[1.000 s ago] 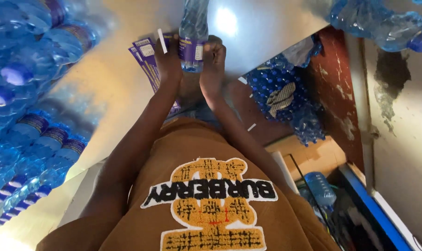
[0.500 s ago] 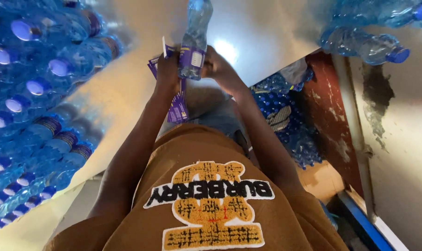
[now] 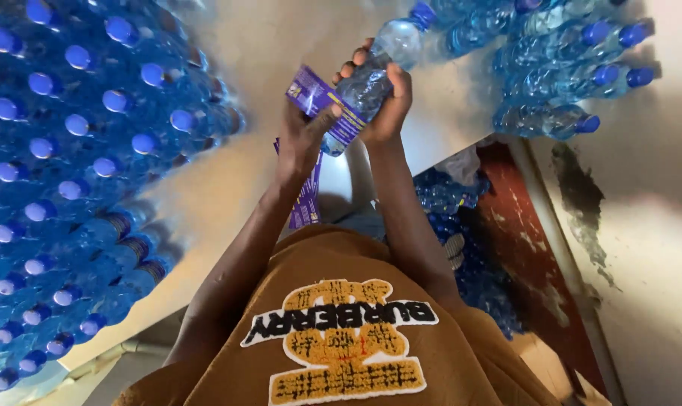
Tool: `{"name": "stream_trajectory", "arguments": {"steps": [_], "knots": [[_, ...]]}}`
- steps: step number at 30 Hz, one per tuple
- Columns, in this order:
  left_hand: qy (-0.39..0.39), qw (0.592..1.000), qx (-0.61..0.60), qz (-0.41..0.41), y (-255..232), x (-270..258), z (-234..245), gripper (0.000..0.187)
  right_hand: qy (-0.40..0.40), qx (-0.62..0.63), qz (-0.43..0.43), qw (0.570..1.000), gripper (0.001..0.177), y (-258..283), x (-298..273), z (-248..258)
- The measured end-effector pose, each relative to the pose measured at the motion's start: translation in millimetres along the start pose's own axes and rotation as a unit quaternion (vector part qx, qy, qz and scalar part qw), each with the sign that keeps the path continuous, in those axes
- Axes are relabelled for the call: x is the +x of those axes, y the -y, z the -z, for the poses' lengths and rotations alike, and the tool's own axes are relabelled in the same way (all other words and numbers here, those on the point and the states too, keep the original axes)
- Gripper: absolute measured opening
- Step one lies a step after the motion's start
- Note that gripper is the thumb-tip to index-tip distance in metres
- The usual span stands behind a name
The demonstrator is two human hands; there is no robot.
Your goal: Manually applying brand labels to plastic water bottles by wrapping them around the bottle body.
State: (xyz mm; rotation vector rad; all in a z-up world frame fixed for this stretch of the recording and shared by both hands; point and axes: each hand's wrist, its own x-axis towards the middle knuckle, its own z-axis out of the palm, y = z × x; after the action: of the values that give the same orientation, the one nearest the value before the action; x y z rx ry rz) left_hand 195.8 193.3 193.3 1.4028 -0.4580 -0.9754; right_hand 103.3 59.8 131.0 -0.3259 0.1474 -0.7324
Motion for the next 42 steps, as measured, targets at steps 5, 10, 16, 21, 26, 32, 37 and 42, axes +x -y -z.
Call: {"name": "stream_trajectory", "arguments": {"steps": [5, 10, 16, 21, 26, 32, 37, 42], "knots": [[0.012, 0.998, 0.052, 0.047, -31, -26, -5, 0.051, 0.063, -0.080, 0.021, 0.995, 0.076, 13, -6, -29], [0.071, 0.997, -0.011, 0.020, -15, -36, -3, 0.060, 0.161, 0.086, -0.057, 0.982, 0.102, 15, -20, -24], [-0.079, 0.989, 0.099, -0.078, -18, -50, -9, 0.055, -0.069, 0.005, -0.024, 0.997, 0.078, 12, -29, -66], [0.017, 0.995, 0.039, -0.094, -14, -43, 7, 0.057, 0.120, 0.120, -0.030, 0.985, 0.103, 0, -26, -34], [0.023, 0.985, 0.153, -0.070, -17, -37, 16, 0.093, 0.078, -0.062, 0.026, 0.995, 0.082, -13, -25, -19], [-0.157, 0.959, 0.166, -0.167, 1, -14, 66, 0.031, -0.028, -0.576, -0.039, 0.816, 0.065, -49, 10, 40], [-0.083, 0.946, 0.240, -0.200, 1, -39, 92, 0.024, -0.049, -0.699, 0.031, 0.713, 0.079, -124, 86, 52], [-0.113, 0.955, 0.272, -0.024, 25, -62, 102, 0.027, 0.070, -0.705, 0.155, 0.689, 0.043, -194, 171, 42]]}}
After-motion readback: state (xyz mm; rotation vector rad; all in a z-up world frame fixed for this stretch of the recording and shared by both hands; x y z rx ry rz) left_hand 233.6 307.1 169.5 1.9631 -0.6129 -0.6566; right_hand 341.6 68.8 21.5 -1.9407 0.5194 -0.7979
